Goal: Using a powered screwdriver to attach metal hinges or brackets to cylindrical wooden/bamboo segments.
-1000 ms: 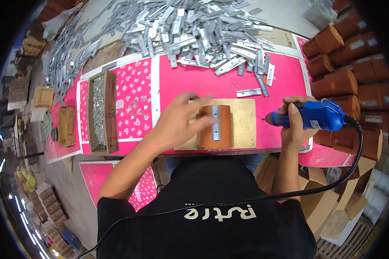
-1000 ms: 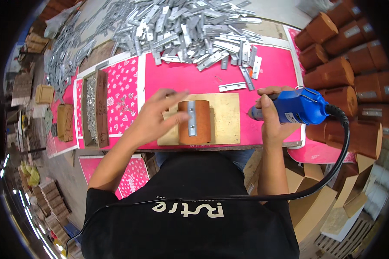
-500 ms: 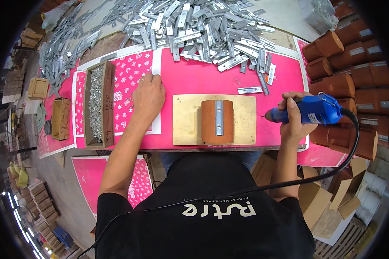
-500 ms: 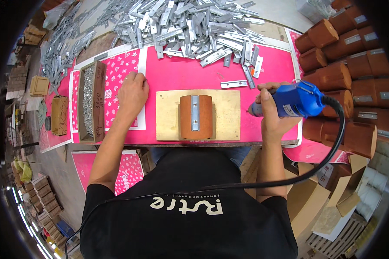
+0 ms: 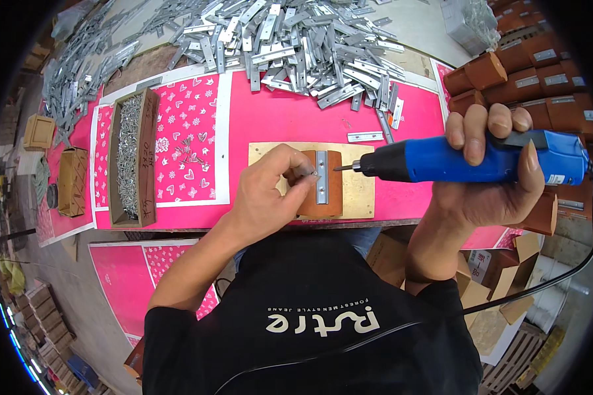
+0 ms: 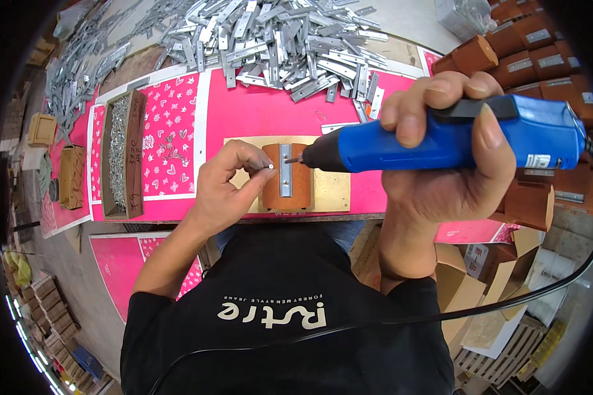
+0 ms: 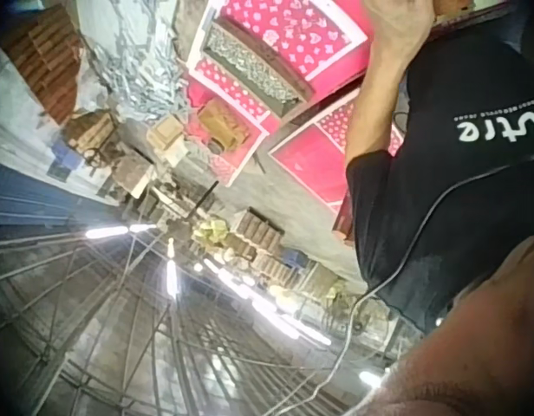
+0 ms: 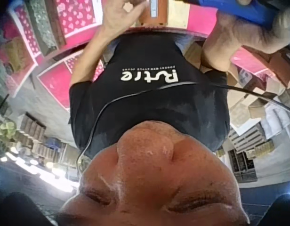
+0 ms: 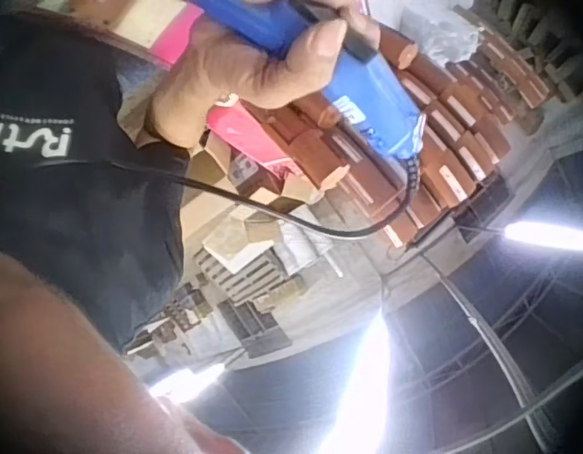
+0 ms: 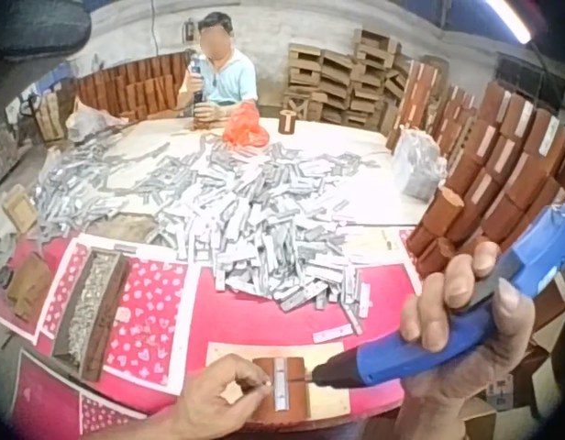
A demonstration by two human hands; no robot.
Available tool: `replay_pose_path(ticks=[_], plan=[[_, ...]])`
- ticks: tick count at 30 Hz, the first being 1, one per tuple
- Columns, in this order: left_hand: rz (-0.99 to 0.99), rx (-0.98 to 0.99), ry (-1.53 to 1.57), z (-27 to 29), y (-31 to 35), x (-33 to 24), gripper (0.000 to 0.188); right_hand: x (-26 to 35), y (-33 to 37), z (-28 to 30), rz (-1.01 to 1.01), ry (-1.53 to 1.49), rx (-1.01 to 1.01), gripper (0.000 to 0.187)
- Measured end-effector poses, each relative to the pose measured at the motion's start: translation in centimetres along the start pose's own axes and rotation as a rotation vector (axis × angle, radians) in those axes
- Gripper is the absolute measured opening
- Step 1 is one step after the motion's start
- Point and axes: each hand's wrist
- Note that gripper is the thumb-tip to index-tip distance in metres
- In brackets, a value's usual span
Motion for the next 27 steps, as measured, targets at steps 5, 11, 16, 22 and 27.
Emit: replay_pose_path(ticks=[5,11,16,22,27], plan=[[-0.052,0.058,-0.085,0.0,0.1,-0.5,0.018,-1.2,-0.2,-1.1,-0.029,-0.036,0.031,0.029],[-0.108,0.041,-0.083,0.0,0.0,-0.6,0.02,-2.0,0.0,-2.5,-0.048,0.072,0.024,0.028],[-0.137,0.035,-0.047,-0.1,0.1,-0.2,0.02,-2.1,-0.1,-2.4,-0.044,0.034,0.026,0.028],[-0.233,0.028,-0.142,-0.5,-0.1,0.5,0.02,-2.7,-0.3,-3.4,-0.05,0.141,0.105,0.031],[-0.284,0.007,-0.137,-1.2,-1.1,1.6,0.019,-2.9,0.1,-4.4,-0.063,0.336,0.104,0.031]])
Point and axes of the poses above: each hand's wrist, its own y-axis away from the middle knuckle, its own z-axis out of the back of the hand, x = y × z, and after that the axes turned 12 degrees about y, right-handed
